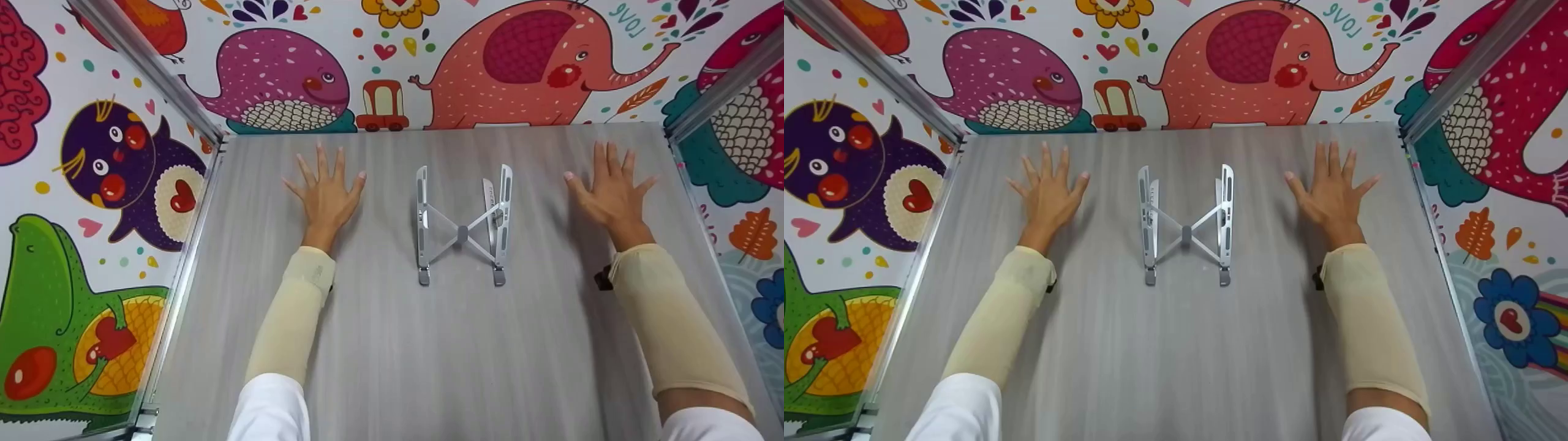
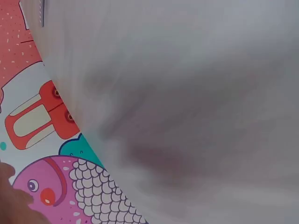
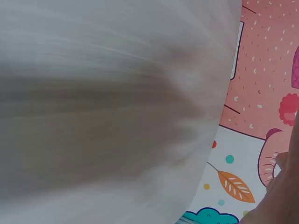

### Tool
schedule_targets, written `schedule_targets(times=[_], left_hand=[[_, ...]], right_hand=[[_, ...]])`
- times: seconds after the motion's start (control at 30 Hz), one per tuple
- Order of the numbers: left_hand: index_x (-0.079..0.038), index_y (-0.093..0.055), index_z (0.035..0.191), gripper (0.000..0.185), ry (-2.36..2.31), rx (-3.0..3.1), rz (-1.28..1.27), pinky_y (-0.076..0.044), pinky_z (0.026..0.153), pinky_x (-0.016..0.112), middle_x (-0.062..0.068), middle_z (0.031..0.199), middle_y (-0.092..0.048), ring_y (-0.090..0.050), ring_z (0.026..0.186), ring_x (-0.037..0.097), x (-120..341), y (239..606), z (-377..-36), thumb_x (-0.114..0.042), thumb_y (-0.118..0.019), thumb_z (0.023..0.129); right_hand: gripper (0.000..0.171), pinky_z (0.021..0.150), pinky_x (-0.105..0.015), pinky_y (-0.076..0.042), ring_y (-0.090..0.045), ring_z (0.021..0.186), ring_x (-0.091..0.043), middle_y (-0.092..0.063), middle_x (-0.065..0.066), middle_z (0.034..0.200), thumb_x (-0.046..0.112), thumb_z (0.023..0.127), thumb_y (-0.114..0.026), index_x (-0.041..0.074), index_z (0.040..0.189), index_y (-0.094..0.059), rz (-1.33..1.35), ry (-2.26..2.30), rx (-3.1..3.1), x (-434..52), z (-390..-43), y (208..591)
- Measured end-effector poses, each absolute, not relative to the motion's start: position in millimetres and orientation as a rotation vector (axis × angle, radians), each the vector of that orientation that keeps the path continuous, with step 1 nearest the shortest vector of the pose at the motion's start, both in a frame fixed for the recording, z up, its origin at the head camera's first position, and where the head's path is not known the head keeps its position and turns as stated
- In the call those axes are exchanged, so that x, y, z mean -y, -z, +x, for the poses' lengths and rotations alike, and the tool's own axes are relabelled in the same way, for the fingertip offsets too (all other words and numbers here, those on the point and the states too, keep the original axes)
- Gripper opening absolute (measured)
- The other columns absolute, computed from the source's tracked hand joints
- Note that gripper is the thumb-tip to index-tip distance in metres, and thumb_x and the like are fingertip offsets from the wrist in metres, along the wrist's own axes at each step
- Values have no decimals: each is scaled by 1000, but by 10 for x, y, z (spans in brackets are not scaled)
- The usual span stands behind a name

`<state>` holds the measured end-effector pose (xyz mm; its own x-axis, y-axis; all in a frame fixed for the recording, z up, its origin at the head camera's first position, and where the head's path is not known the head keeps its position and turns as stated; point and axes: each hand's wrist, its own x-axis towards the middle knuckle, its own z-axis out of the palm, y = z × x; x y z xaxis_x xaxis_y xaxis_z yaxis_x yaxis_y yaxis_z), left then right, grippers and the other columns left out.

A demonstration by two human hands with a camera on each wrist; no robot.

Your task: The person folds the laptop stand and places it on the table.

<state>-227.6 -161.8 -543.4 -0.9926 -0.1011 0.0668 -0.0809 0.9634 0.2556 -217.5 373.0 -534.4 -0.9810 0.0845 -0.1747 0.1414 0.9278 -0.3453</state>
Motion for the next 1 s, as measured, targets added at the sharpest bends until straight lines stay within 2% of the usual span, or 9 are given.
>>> schedule_targets(times=[0.07, 0.17, 0.27, 0.37, 0.47, 0.6, 0.73, 0.83, 1.0], left_hand=[[-31, -14, 165, 79, 526, 3059, 136, -3, 115, 79, 10, 173, -6, -2, 157, 48, 1569, 5442, -2226, -72, -31, 100], [-21, -24, 164, 73, 839, 3063, 85, -16, 123, 66, 14, 171, -19, -16, 157, 40, 1470, 5472, -2132, -63, -30, 105], [-14, -31, 161, 66, 1126, 3018, 2, -26, 124, 53, 15, 166, -30, -30, 153, 33, 1361, 5524, -2050, -54, -29, 109], [-12, -37, 159, 61, 1280, 2965, -54, -31, 122, 48, 15, 158, -41, -40, 148, 31, 1255, 5578, -1973, -48, -32, 110], [-10, -43, 155, 57, 1357, 2920, -76, -34, 120, 47, 16, 150, -50, -46, 142, 31, 1143, 5609, -1898, -43, -36, 110], [-7, -53, 148, 50, 1469, 2843, -70, -41, 114, 45, 15, 138, -60, -57, 131, 29, 989, 5622, -1802, -37, -40, 110], [-5, -59, 141, 45, 1655, 2761, -53, -53, 93, 39, 16, 122, -68, -69, 106, 26, 841, 5622, -1709, -32, -44, 108], [-4, -59, 140, 44, 1805, 2716, -15, -54, 75, 33, 18, 109, -70, -71, 89, 26, 745, 5619, -1645, -32, -47, 108], [-9, -61, 139, 41, 1979, 2652, 69, -57, 71, 30, 15, 103, -68, -68, 82, 24, 617, 5611, -1569, -32, -52, 106]], right_hand=[[98, 107, -80, 16, 14, 155, -48, 11, -14, 171, 82, 91, -29, 32, 160, 19, 193, 600, -2909, -3702, -2133, 5370], [95, 114, -78, -6, -14, 152, -54, -15, -23, 169, 81, 92, -27, 33, 162, 16, 237, 679, -2879, -3628, -2063, 5420], [92, 111, -76, -26, -39, 140, -55, -40, -27, 157, 80, 94, -26, 33, 164, 10, 244, 714, -2896, -3545, -1988, 5480], [88, 106, -72, -36, -52, 128, -51, -53, -27, 146, 76, 97, -27, 29, 165, 2, 195, 749, -2952, -3480, -1912, 5549], [82, 101, -69, -41, -59, 118, -49, -59, -28, 137, 70, 101, -29, 23, 166, -8, 142, 826, -3001, -3422, -1838, 5613], [75, 100, -68, -42, -60, 117, -48, -63, -28, 132, 64, 104, -32, 21, 165, -18, 121, 1047, -2976, -3326, -1767, 5677], [66, 94, -56, -48, -67, 109, -44, -70, -25, 122, 56, 107, -35, 17, 160, -34, 83, 1313, -2881, -3196, -1723, 5725], [63, 84, -43, -54, -71, 99, -40, -74, -22, 114, 54, 107, -36, 14, 155, -42, 61, 1464, -2770, -3077, -1680, 5743], [61, 77, -35, -57, -73, 96, -36, -73, -23, 111, 52, 108, -37, 12, 153, -46, 63, 1629, -2589, -2900, -1612, 5736]])
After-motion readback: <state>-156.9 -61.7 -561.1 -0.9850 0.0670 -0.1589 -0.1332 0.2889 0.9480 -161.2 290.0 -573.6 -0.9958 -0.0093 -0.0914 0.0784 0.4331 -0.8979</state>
